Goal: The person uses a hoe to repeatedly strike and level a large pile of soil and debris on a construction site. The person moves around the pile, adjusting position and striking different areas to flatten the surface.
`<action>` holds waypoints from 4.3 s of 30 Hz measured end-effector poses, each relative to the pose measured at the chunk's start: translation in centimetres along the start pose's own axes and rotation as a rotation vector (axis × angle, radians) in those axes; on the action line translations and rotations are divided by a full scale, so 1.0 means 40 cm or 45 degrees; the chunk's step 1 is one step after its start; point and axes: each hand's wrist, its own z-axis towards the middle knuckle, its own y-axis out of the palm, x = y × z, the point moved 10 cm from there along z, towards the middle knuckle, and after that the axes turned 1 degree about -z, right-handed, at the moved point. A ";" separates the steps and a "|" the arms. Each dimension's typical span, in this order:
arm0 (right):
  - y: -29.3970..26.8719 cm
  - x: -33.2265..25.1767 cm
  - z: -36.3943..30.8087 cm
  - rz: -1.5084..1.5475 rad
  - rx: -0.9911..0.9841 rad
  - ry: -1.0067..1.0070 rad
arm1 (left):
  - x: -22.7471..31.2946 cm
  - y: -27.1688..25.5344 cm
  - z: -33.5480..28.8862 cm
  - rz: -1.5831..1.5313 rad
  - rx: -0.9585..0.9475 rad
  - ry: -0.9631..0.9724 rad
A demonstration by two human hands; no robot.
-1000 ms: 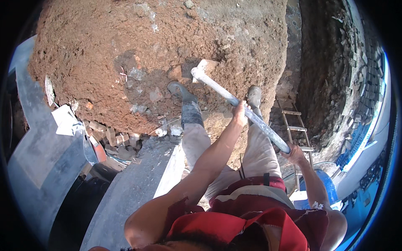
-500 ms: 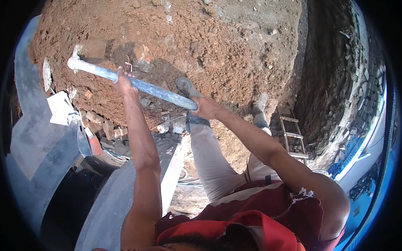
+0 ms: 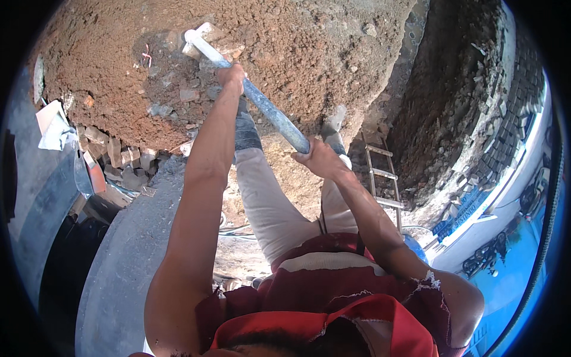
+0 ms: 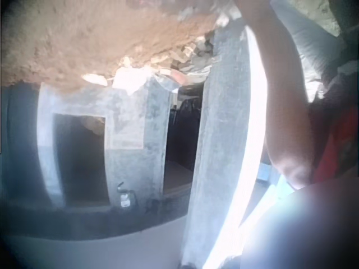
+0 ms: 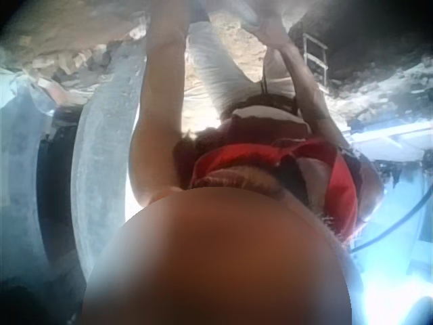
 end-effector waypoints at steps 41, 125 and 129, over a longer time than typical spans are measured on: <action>-0.162 -0.514 0.400 0.314 0.295 -0.447 | 0.725 0.079 0.480 0.413 -0.139 0.348; 0.599 -0.344 0.196 -0.312 -0.764 -0.378 | -0.058 -1.131 0.018 0.128 0.935 -0.039; 0.453 -0.228 0.142 -0.539 -0.448 -0.539 | -0.259 -0.985 0.030 -0.313 0.744 -0.061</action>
